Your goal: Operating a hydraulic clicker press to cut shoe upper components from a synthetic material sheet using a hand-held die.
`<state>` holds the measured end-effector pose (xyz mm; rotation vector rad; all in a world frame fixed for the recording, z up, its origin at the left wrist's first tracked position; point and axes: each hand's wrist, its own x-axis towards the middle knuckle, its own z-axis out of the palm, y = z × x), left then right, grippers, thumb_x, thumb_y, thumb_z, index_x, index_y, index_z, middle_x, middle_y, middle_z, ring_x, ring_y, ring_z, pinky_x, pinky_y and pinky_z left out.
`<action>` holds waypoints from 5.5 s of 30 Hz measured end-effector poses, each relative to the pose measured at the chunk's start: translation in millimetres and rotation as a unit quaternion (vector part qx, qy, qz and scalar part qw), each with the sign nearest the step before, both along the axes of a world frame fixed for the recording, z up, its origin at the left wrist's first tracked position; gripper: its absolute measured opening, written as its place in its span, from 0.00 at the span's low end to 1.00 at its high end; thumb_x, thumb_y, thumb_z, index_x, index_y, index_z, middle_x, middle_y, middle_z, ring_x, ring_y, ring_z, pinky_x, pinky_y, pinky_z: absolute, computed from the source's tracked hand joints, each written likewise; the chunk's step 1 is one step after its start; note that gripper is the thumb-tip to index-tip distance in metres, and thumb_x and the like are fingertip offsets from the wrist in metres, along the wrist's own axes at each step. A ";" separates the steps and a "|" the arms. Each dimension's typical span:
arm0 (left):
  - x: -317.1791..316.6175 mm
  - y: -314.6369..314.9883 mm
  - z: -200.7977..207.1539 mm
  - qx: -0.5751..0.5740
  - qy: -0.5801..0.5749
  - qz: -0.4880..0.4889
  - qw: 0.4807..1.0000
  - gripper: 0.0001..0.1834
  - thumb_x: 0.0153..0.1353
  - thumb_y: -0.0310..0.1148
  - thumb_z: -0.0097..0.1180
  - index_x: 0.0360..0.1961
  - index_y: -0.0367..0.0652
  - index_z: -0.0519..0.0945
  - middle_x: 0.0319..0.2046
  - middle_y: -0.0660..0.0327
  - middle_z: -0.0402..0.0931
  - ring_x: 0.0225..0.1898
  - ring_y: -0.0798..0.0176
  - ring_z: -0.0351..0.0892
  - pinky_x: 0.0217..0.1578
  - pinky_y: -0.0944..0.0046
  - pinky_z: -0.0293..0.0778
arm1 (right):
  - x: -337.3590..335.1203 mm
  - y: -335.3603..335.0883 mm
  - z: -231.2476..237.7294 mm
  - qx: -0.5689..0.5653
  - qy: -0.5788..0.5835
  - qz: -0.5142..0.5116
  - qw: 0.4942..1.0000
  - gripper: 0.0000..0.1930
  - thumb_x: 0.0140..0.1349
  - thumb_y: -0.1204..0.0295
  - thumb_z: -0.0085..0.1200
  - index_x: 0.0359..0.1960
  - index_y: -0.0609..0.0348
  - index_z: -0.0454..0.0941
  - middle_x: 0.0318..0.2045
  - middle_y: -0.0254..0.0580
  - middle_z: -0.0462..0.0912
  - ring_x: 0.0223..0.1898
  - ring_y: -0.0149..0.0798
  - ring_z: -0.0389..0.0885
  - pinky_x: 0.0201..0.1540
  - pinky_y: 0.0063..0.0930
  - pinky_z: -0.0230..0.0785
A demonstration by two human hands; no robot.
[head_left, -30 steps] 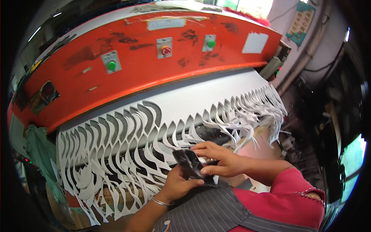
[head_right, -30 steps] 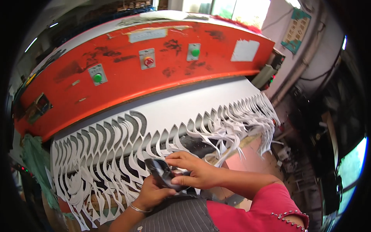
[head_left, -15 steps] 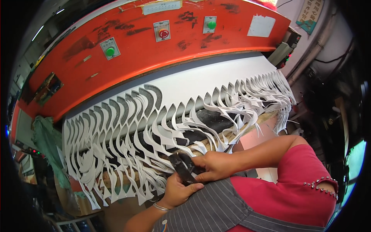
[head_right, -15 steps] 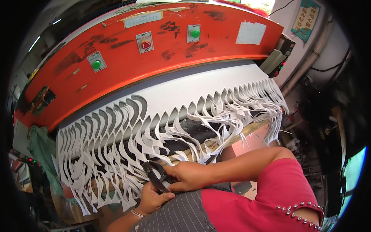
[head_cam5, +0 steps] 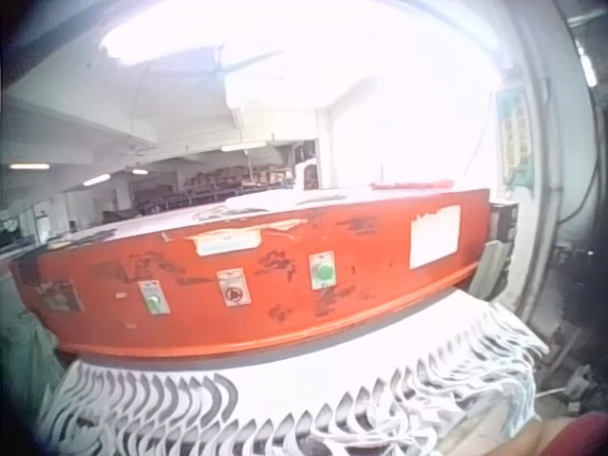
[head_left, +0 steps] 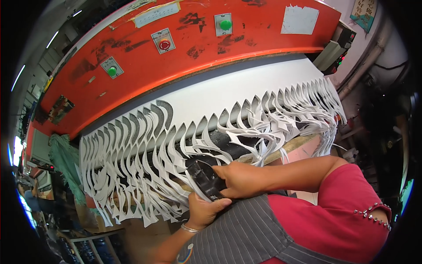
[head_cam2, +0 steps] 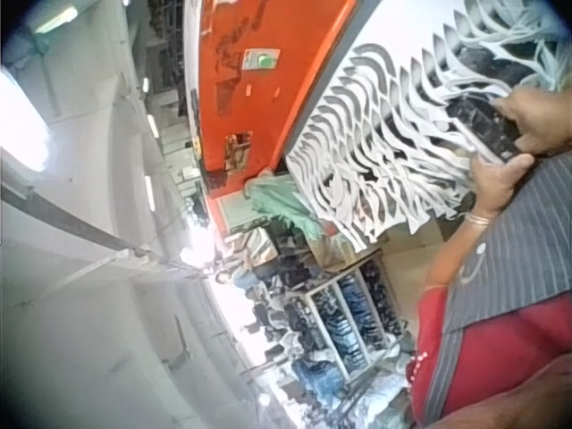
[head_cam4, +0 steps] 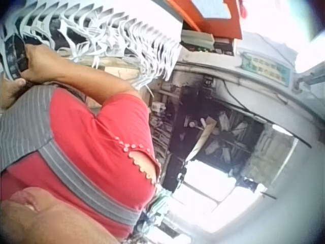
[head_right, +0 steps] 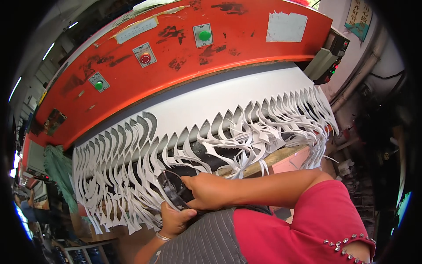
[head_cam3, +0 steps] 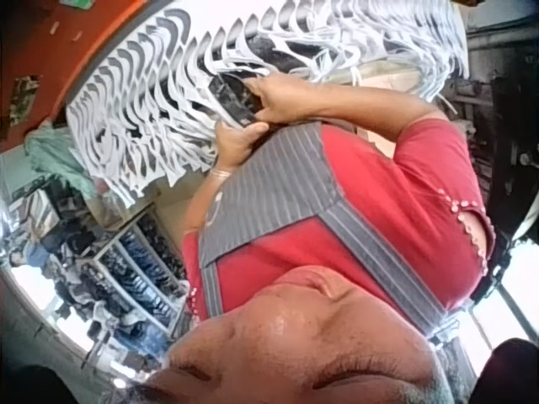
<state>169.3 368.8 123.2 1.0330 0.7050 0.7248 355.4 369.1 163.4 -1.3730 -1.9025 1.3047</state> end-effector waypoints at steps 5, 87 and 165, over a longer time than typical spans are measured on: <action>21.0 -13.6 -14.3 -0.033 -0.148 0.049 0.987 0.46 0.34 0.41 0.80 0.52 0.30 0.70 0.40 0.52 0.80 0.45 0.56 0.80 0.50 0.57 0.76 | 51.0 3.1 19.4 -0.071 0.218 0.118 0.966 0.30 0.61 0.64 0.59 0.61 0.65 0.65 0.51 0.51 0.77 0.51 0.36 0.76 0.50 0.30 0.72; 25.5 -101.7 32.1 0.605 0.259 0.178 0.732 0.07 0.51 0.33 0.60 0.20 0.45 0.76 0.16 0.63 0.72 0.16 0.60 0.72 0.20 0.62 0.69 | 66.4 -69.1 8.7 0.038 0.257 0.046 0.965 0.27 0.65 0.48 0.44 0.44 0.67 0.70 0.25 0.41 0.82 0.25 0.31 0.80 0.29 0.25 0.71; -52.4 361.0 81.7 0.656 0.309 0.455 0.516 0.14 0.63 0.33 0.53 0.21 0.41 0.72 0.23 0.57 0.70 0.29 0.50 0.67 0.32 0.54 0.65 | 181.2 288.8 80.4 0.687 -0.216 -0.498 0.483 0.25 0.71 0.56 0.39 0.62 0.60 0.65 0.65 0.51 0.62 0.68 0.49 0.55 0.68 0.47 0.39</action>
